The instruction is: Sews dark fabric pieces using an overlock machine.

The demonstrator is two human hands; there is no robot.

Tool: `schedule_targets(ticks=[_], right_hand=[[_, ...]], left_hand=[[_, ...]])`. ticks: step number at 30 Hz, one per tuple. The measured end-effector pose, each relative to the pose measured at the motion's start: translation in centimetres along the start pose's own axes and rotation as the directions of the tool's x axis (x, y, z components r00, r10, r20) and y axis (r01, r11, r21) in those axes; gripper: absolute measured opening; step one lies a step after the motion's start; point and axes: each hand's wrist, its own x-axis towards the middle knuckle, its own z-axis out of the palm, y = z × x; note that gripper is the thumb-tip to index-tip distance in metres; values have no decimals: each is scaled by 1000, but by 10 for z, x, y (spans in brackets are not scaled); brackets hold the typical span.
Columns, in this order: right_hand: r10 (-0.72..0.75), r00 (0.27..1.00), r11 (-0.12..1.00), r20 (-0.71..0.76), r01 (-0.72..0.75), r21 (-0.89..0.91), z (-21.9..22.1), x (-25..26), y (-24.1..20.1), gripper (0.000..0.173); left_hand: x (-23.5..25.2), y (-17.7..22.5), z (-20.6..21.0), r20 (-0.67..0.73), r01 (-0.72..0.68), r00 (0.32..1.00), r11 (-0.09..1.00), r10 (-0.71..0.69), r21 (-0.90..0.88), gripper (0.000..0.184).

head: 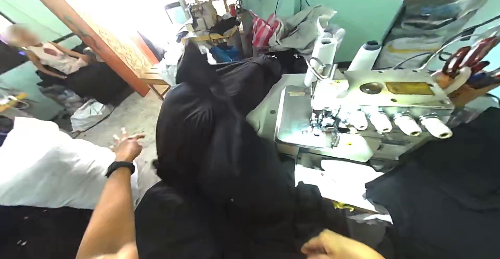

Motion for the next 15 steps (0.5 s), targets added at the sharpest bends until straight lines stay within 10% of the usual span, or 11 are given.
schedule_targets(ticks=[4,8,12,15], right_hand=[[-172,925,984,-340,143,-108,-38,41,-26,33],[-285,572,957,-770,119,-266,-42,121,-40,34],[-209,506,913,-837,-207,-353,-23,165,-54,71],[-350,502,893,-791,-74,-443,-20,172,-50,23]], left_hand=[[17,87,5,-124,-380,924,910,363,-164,26],[28,187,15,-132,-543,840,814,527,-207,25],[57,243,60,-71,-284,958,878,278,-386,46],[78,255,102,33,-101,992,911,124,-400,66]])
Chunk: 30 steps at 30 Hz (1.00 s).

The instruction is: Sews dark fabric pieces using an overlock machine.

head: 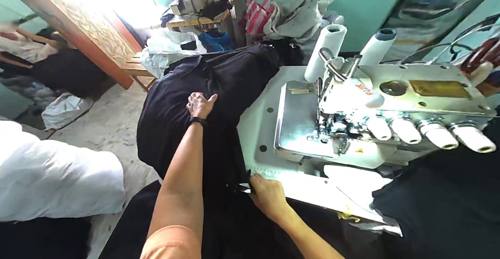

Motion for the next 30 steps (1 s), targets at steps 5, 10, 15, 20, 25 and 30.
schedule_targets(ticks=[5,10,15,20,25,30], right_hand=[[207,976,358,62,-134,924,-87,-26,32,10],[-493,844,503,209,81,860,-166,-80,79,38],[245,922,758,299,-375,534,-165,-113,97,30],[485,856,511,179,-443,736,-121,-71,70,28],[207,930,343,303,-359,868,-103,-84,78,20],[290,931,356,222,-320,878,-122,-81,59,13]], left_hand=[[-21,68,-2,21,-85,993,822,117,-562,33],[-125,140,9,13,-266,876,504,482,-822,18],[-179,112,78,182,-645,574,577,799,-501,35],[-196,105,74,237,-799,535,577,811,-170,42],[-215,105,63,255,-817,560,576,788,14,49],[-202,126,73,357,-796,588,598,726,96,77]])
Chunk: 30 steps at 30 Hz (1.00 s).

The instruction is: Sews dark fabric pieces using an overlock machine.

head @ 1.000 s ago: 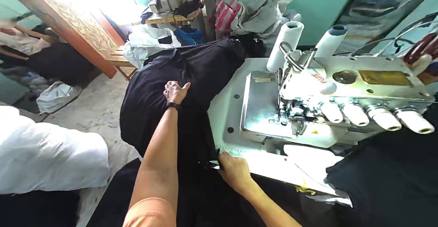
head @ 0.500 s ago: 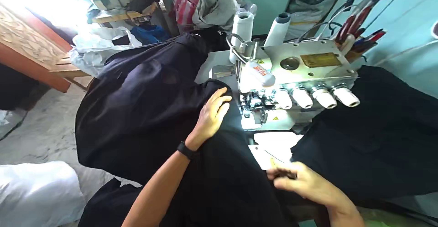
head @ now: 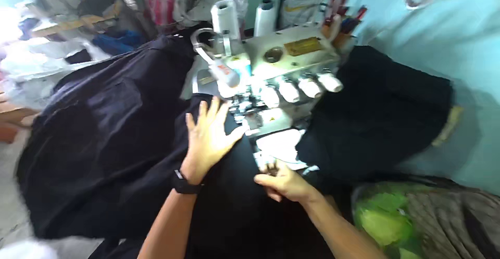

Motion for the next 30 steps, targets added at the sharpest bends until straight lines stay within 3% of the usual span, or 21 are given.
schedule_targets(ticks=[1,3,5,7,10,12,14,15,17,21,23,25,28,30], right_hand=[[-59,998,978,6,59,-199,1,-2,-3,20],[-208,974,788,89,221,-575,-7,-14,-10,31],[-345,936,631,68,285,-722,-25,-35,-18,28],[-494,867,585,-66,275,-763,-48,-60,-27,26],[-593,741,498,-315,30,-867,-91,-94,-38,19],[-624,678,336,-389,-217,-917,-122,-104,-36,16],[-598,671,238,-438,-373,-897,-149,-101,-35,33],[-595,669,217,-447,-402,-890,-162,-96,-33,34],[-637,662,213,-394,-339,-916,-176,-85,-26,16],[-697,708,296,-115,138,-945,-117,-69,-38,10],[-745,667,327,-31,323,-888,-82,-71,-41,12],[-796,604,234,-25,270,-934,-73,-77,-39,15],[-823,566,126,-43,107,-986,-60,-84,-41,17],[-782,623,196,1,247,-949,-26,-87,-53,17]], left_hand=[[6,1,1,-6,-3,1000,1000,3,-4,82],[5,0,7,-140,-45,990,995,33,-84,79],[-9,1,13,-363,-177,928,956,84,-232,58],[-31,5,17,-500,-306,854,915,141,-264,42],[-58,16,21,-575,-427,793,857,202,-287,25],[-66,26,25,-591,-487,773,811,229,-323,18],[-67,42,29,-599,-535,759,769,256,-349,15],[-66,53,31,-592,-549,762,748,264,-373,15],[-65,80,36,-530,-534,806,711,264,-458,15],[-52,127,66,-294,-434,899,571,325,-696,44],[-44,137,82,-389,-498,865,454,316,-739,17],[-41,140,77,-544,-590,806,396,234,-703,14],[-57,123,48,-629,-607,768,453,121,-653,19],[-74,105,29,-686,-602,728,480,3,-637,20]])
